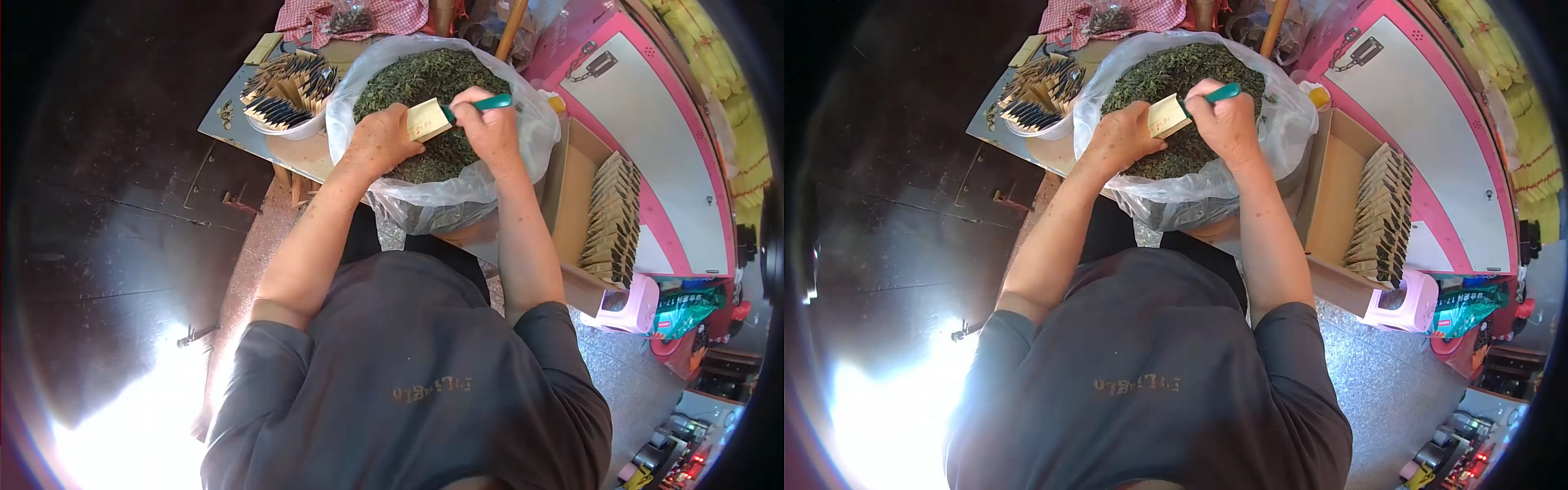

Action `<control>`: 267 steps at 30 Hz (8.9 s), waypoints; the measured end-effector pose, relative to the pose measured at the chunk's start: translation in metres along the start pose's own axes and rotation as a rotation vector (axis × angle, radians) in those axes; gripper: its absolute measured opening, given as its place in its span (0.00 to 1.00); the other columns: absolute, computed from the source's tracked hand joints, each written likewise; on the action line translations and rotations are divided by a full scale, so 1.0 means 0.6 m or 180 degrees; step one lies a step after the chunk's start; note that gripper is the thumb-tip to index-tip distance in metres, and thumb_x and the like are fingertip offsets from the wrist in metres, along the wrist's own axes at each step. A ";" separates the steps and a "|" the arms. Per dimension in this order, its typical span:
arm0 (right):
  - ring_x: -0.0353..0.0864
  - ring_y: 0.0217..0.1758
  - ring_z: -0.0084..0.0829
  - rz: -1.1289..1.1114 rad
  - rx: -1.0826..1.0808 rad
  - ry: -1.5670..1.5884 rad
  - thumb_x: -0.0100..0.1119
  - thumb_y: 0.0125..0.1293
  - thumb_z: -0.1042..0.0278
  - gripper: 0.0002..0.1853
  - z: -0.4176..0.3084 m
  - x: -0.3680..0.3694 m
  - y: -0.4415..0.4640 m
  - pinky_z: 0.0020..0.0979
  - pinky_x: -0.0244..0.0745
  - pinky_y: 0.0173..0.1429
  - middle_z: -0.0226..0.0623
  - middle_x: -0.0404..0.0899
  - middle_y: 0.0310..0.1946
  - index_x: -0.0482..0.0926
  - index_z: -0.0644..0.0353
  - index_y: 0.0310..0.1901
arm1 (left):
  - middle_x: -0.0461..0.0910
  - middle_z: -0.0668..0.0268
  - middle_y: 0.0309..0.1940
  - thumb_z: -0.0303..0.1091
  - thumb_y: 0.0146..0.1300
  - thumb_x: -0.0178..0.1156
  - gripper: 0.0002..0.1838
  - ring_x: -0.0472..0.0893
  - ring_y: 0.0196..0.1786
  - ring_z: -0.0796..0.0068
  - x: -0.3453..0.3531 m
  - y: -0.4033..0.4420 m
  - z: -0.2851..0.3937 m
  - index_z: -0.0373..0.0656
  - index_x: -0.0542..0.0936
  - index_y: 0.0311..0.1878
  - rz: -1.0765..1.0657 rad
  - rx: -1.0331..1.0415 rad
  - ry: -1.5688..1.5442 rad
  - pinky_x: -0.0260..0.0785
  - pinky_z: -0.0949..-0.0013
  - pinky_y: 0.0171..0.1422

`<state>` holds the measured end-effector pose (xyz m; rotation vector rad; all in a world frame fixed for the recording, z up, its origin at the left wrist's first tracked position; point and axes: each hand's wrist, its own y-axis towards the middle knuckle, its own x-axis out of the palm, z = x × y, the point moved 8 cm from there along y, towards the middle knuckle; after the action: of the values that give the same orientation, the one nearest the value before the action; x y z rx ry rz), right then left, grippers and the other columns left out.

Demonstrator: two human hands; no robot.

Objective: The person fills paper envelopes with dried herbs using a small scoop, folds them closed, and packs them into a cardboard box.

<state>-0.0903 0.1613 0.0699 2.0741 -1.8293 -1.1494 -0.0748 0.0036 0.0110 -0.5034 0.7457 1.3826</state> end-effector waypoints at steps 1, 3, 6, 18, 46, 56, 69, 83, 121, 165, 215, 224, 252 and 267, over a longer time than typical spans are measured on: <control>0.71 0.21 0.17 -0.0002 -0.0003 0.0000 0.53 0.58 0.71 0.07 -0.004 -0.008 0.006 0.21 0.64 0.27 0.28 0.74 0.18 0.80 0.63 0.29 | 0.81 0.51 0.38 0.41 0.42 0.74 0.29 0.80 0.45 0.51 -0.001 0.001 -0.001 0.39 0.76 0.47 0.0004 -0.0001 -0.0001 0.71 0.57 0.51; 0.73 0.22 0.18 0.0541 0.0819 0.0165 0.54 0.57 0.71 0.07 0.031 -0.055 0.002 0.22 0.65 0.27 0.28 0.74 0.18 0.80 0.63 0.29 | 0.81 0.51 0.39 0.41 0.43 0.74 0.28 0.80 0.46 0.51 -0.003 -0.002 -0.004 0.39 0.76 0.46 0.0052 0.0015 -0.0094 0.71 0.57 0.51; 0.74 0.20 0.20 0.0781 0.0947 -0.0341 0.54 0.58 0.70 0.08 0.076 -0.094 -0.006 0.24 0.66 0.26 0.30 0.75 0.16 0.80 0.63 0.28 | 0.81 0.51 0.39 0.41 0.43 0.74 0.27 0.80 0.46 0.51 -0.004 -0.002 0.001 0.39 0.76 0.46 -0.0061 -0.0088 -0.0052 0.71 0.57 0.51; 0.67 0.11 0.22 0.0681 0.2624 0.1302 0.52 0.61 0.72 0.07 0.177 0.014 -0.076 0.23 0.61 0.13 0.35 0.75 0.16 0.77 0.64 0.30 | 0.81 0.52 0.37 0.41 0.42 0.73 0.28 0.80 0.44 0.51 -0.003 -0.001 -0.005 0.39 0.76 0.47 0.0091 0.0024 -0.0036 0.71 0.57 0.50; 0.72 0.21 0.17 0.0520 0.0448 -0.0045 0.54 0.58 0.71 0.07 0.008 -0.045 0.002 0.22 0.65 0.26 0.28 0.75 0.18 0.80 0.62 0.29 | 0.81 0.52 0.42 0.41 0.42 0.74 0.33 0.80 0.47 0.51 -0.003 -0.008 -0.006 0.40 0.75 0.53 0.0018 -0.0045 -0.0135 0.71 0.58 0.53; 0.74 0.16 0.24 0.0011 0.1258 -0.0987 0.52 0.61 0.68 0.09 0.158 0.021 -0.035 0.28 0.70 0.23 0.33 0.77 0.18 0.79 0.61 0.29 | 0.81 0.51 0.42 0.43 0.42 0.74 0.32 0.80 0.48 0.51 -0.003 -0.006 -0.004 0.40 0.75 0.52 0.0034 -0.0080 -0.0184 0.71 0.58 0.53; 0.65 0.12 0.21 0.1160 0.2237 0.1561 0.50 0.59 0.72 0.08 0.146 -0.071 -0.042 0.23 0.60 0.14 0.35 0.73 0.18 0.77 0.67 0.33 | 0.81 0.50 0.38 0.41 0.43 0.73 0.27 0.80 0.46 0.49 -0.003 -0.010 -0.001 0.38 0.74 0.43 0.0166 0.0129 -0.0191 0.71 0.55 0.51; 0.70 0.18 0.17 0.0005 0.0965 0.0299 0.53 0.57 0.70 0.07 0.029 0.012 0.001 0.20 0.63 0.21 0.30 0.75 0.18 0.80 0.63 0.29 | 0.81 0.52 0.44 0.42 0.42 0.74 0.34 0.80 0.49 0.52 -0.002 -0.010 -0.005 0.40 0.74 0.54 -0.0051 -0.0111 -0.0182 0.70 0.59 0.54; 0.80 0.33 0.38 0.0059 -0.0764 -0.1237 0.59 0.47 0.68 0.04 -0.109 -0.042 -0.034 0.39 0.75 0.36 0.32 0.79 0.27 0.79 0.54 0.27 | 0.77 0.66 0.50 0.23 0.55 0.66 0.28 0.76 0.52 0.76 0.053 0.007 0.048 0.38 0.70 0.60 -0.0458 0.0578 -0.2559 0.67 0.72 0.58; 0.80 0.30 0.28 0.1336 -0.0449 -0.1471 0.60 0.52 0.74 0.02 -0.123 -0.309 -0.077 0.26 0.74 0.36 0.34 0.80 0.26 0.81 0.59 0.28 | 0.74 0.55 0.57 0.27 0.57 0.66 0.34 0.72 0.62 0.64 0.057 -0.043 0.182 0.43 0.65 0.67 -0.0390 0.1008 -0.1719 0.67 0.63 0.62; 0.79 0.47 0.50 0.0805 0.1735 -0.3697 0.53 0.57 0.67 0.12 0.345 -0.547 -0.103 0.47 0.72 0.48 0.51 0.80 0.40 0.80 0.57 0.41 | 0.79 0.59 0.49 0.24 0.57 0.64 0.23 0.79 0.51 0.67 0.046 -0.029 0.108 0.39 0.74 0.57 -0.0404 0.0510 -0.1462 0.70 0.66 0.57; 0.73 0.55 0.47 0.0698 0.0959 -0.3871 0.61 0.59 0.62 0.22 0.338 -0.551 -0.100 0.42 0.69 0.58 0.50 0.75 0.49 0.74 0.60 0.55 | 0.78 0.60 0.49 0.26 0.57 0.64 0.21 0.80 0.48 0.67 -0.025 -0.044 0.098 0.40 0.75 0.55 0.0174 0.0949 -0.1202 0.73 0.68 0.52; 0.77 0.48 0.38 -0.0118 0.0378 -0.1638 0.55 0.54 0.85 0.10 -0.073 -0.149 -0.140 0.31 0.70 0.54 0.42 0.75 0.42 0.76 0.67 0.40 | 0.81 0.59 0.37 0.32 0.56 0.62 0.06 0.81 0.43 0.58 -0.286 -0.084 -0.274 0.42 0.78 0.35 0.1834 -0.0405 0.1431 0.73 0.60 0.46; 0.79 0.43 0.39 -0.0041 0.0566 -0.1721 0.56 0.53 0.81 0.07 -0.082 -0.155 -0.159 0.31 0.73 0.49 0.41 0.78 0.37 0.77 0.65 0.36 | 0.78 0.64 0.26 0.24 0.53 0.60 0.04 0.79 0.31 0.77 -0.373 -0.138 -0.180 0.39 0.76 0.33 0.2532 -0.0092 0.0282 0.73 0.74 0.39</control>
<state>0.0185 0.2505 0.0910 1.9960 -2.2141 -1.7428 -0.0170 -0.2386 0.0915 -0.2922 1.0604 2.1166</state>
